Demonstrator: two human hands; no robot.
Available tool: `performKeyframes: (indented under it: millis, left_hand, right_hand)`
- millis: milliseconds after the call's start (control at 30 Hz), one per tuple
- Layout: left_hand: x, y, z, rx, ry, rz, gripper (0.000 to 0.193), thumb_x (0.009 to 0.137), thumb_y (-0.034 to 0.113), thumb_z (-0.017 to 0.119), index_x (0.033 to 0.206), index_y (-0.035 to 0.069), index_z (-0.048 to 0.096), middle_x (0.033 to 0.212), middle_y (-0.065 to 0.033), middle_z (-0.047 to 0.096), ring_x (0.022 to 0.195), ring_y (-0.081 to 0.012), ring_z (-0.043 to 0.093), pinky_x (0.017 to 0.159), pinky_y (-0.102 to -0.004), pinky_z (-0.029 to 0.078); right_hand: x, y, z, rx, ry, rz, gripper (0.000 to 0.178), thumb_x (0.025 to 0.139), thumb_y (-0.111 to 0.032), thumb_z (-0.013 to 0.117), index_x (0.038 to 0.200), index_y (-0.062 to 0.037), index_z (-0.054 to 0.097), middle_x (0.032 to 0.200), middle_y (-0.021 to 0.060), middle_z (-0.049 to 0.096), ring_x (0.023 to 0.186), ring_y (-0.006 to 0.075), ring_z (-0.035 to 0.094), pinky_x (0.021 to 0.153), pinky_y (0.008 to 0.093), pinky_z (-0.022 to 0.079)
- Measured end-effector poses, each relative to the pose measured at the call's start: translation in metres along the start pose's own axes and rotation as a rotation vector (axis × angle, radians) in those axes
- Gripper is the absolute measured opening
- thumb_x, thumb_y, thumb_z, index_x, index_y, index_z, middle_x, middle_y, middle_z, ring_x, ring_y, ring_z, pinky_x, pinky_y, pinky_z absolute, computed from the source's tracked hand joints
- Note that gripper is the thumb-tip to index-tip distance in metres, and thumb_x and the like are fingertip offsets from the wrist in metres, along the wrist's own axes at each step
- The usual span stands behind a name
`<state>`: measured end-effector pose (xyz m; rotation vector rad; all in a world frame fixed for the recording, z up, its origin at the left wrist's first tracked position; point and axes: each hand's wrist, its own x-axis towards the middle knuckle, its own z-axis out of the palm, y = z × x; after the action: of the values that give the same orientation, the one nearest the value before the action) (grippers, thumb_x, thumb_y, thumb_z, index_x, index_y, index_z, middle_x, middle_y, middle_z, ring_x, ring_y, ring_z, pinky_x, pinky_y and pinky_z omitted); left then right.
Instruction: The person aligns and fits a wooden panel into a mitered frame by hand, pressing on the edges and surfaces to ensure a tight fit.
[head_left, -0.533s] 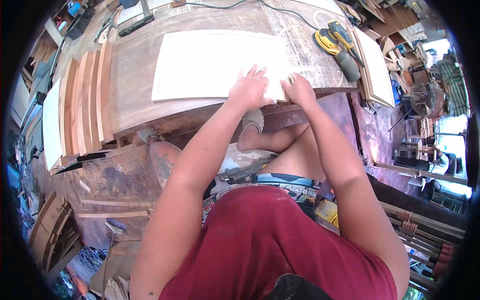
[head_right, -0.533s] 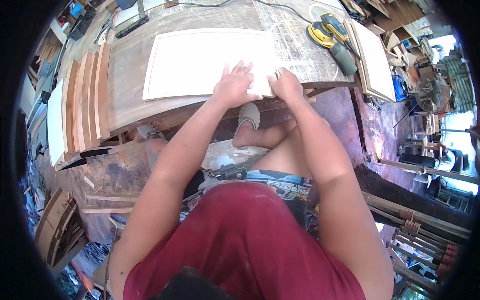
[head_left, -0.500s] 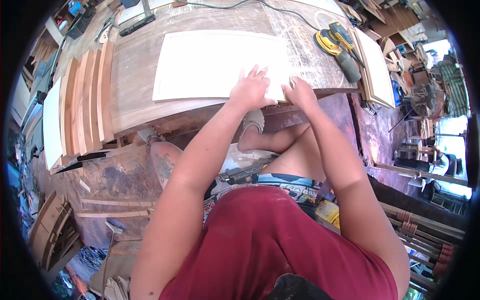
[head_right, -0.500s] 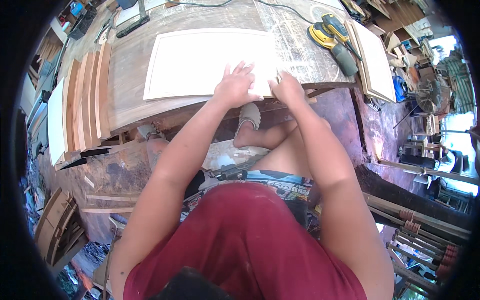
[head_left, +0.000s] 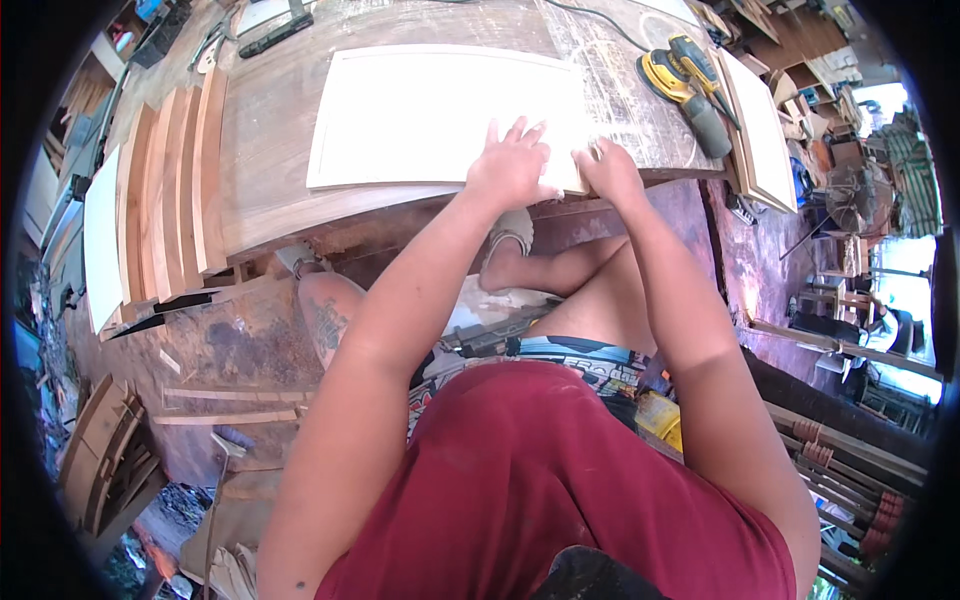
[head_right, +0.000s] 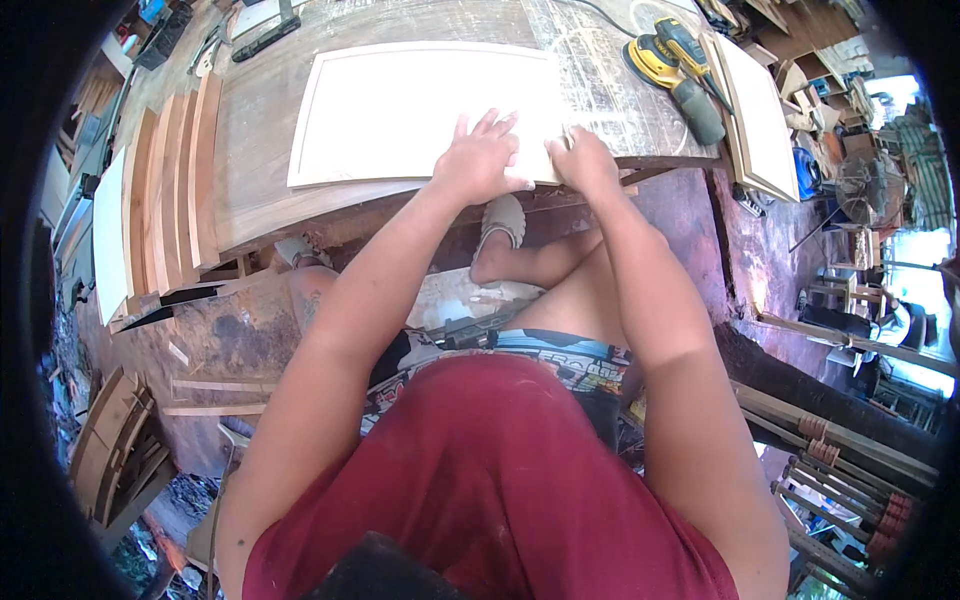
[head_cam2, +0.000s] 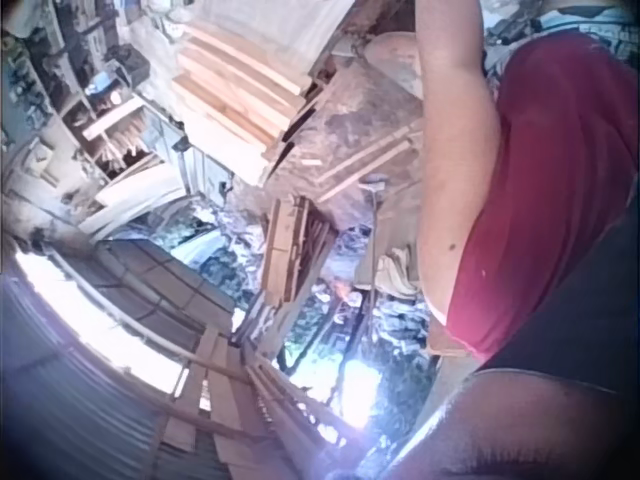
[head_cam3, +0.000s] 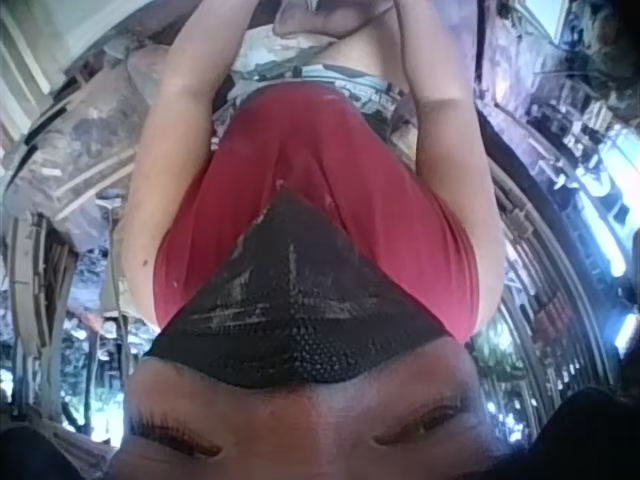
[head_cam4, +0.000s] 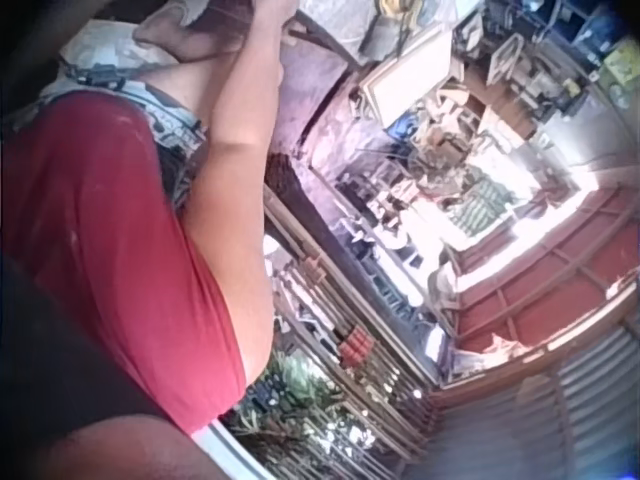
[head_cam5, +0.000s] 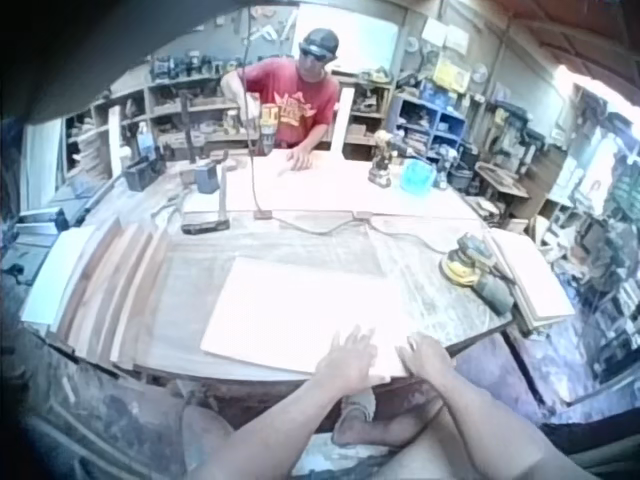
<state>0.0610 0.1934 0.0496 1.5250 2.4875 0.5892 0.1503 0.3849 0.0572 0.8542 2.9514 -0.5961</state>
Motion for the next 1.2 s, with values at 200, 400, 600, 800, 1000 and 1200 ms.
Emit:
performKeyframes:
  millis: [200,400,600,800,1000,1200]
  left_hand:
    - [-0.002,-0.004,0.002,-0.01,-0.019,-0.007,0.043,0.079,0.047,0.077,0.092,0.008,0.067,0.158,-0.0154,0.036,0.149,-0.0371,0.026,0.118,-0.062,0.017]
    - [0.001,-0.002,0.003,-0.008,-0.02,-0.004,0.042,0.078,0.047,0.077,0.091,0.008,0.066,0.157,-0.0158,0.037,0.149,-0.0371,0.026,0.118,-0.0627,0.016]
    - [-0.001,-0.001,0.003,-0.004,-0.011,0.003,0.042,0.077,0.047,0.078,0.089,0.008,0.065,0.158,-0.0156,0.036,0.149,-0.0367,0.026,0.118,-0.0621,0.017]
    - [-0.002,-0.002,0.001,-0.014,-0.034,-0.005,0.043,0.077,0.046,0.078,0.09,0.008,0.065,0.158,-0.0154,0.035,0.149,-0.0362,0.025,0.119,-0.0615,0.016]
    - [0.004,0.007,-0.002,0.01,-0.041,0.001,0.041,0.077,0.045,0.078,0.095,0.009,0.069,0.157,-0.0136,0.037,0.148,-0.0357,0.027,0.117,-0.0614,0.022]
    - [-0.003,-0.001,-0.002,0.021,-0.047,-0.025,0.039,0.078,0.043,0.078,0.092,0.008,0.067,0.157,-0.0139,0.037,0.148,-0.0362,0.027,0.112,-0.0595,0.03]
  right_hand:
    - [-0.018,0.001,0.0,0.053,-0.116,-0.034,0.045,0.088,-0.037,0.067,0.112,0.0003,0.067,0.105,0.028,0.068,0.103,0.0425,0.065,0.092,0.0467,0.05]
    - [-0.011,0.003,-0.005,0.038,-0.071,-0.001,0.041,0.088,-0.036,0.067,0.108,-0.0003,0.068,0.103,0.0275,0.068,0.101,0.0425,0.065,0.09,0.0469,0.05]
    - [-0.017,-0.006,-0.009,0.035,-0.069,-0.034,0.042,0.089,-0.037,0.065,0.108,0.0006,0.067,0.103,0.0273,0.068,0.1,0.0423,0.065,0.089,0.0473,0.051]
    - [-0.024,0.014,0.008,0.005,-0.093,-0.051,0.046,0.087,-0.041,0.065,0.112,-0.0024,0.067,0.106,0.0241,0.069,0.104,0.0401,0.066,0.092,0.0472,0.051]
    - [0.035,0.003,-0.008,-0.07,0.039,-0.014,0.046,0.088,-0.042,0.064,0.113,-0.0039,0.067,0.109,0.023,0.069,0.104,0.0391,0.066,0.091,0.0478,0.051]
    - [-0.011,0.001,0.006,0.001,-0.052,-0.031,0.045,0.088,-0.042,0.065,0.116,-0.0066,0.067,0.112,0.0216,0.069,0.106,0.0379,0.066,0.092,0.0473,0.052]
